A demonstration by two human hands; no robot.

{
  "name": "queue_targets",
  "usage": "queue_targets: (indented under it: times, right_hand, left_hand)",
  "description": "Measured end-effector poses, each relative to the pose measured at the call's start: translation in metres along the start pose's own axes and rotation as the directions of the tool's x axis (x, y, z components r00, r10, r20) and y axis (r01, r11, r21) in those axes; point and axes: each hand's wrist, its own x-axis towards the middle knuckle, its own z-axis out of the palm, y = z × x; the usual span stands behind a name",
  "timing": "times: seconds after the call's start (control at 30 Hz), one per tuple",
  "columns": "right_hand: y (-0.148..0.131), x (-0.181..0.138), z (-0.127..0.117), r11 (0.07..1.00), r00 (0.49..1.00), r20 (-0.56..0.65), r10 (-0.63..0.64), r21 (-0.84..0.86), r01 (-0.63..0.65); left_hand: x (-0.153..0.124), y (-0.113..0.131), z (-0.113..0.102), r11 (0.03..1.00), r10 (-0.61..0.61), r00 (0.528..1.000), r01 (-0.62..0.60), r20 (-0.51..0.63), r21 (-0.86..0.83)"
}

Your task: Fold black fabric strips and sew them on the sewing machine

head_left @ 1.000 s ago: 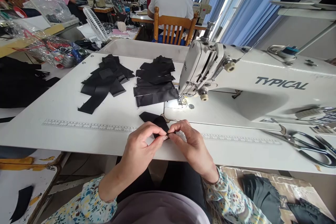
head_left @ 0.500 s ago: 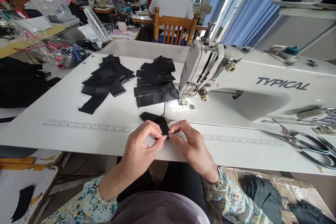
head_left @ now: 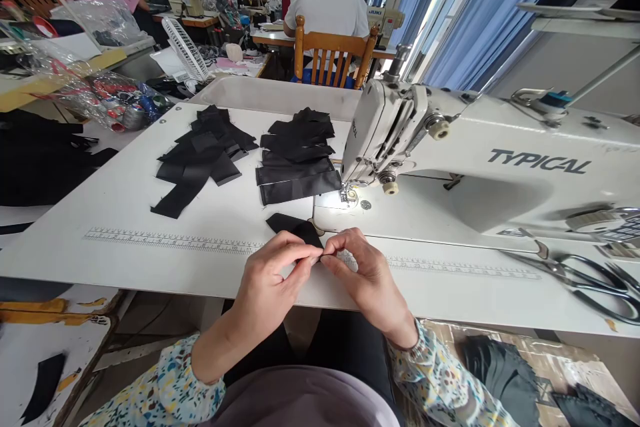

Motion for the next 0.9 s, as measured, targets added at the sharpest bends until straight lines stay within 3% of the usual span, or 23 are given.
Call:
queue_targets:
  times: [0.6, 0.9]
  right_hand:
    - [-0.004, -0.0014, -0.0035, 0.999, 0.999, 0.018, 0.036, 0.006, -0.036]
    - [-0.0007, 0.0012, 0.0003, 0.999, 1.0, 0.022, 0.014, 0.031, -0.014]
  left_hand:
    - [-0.0024, -0.006, -0.0069, 0.998, 0.021, 0.997, -0.017, -0.077, 0.059]
    - [-0.0024, -0.001, -0.005, 0.991, 0.128, 0.991, -0.129, -0.035, -0.03]
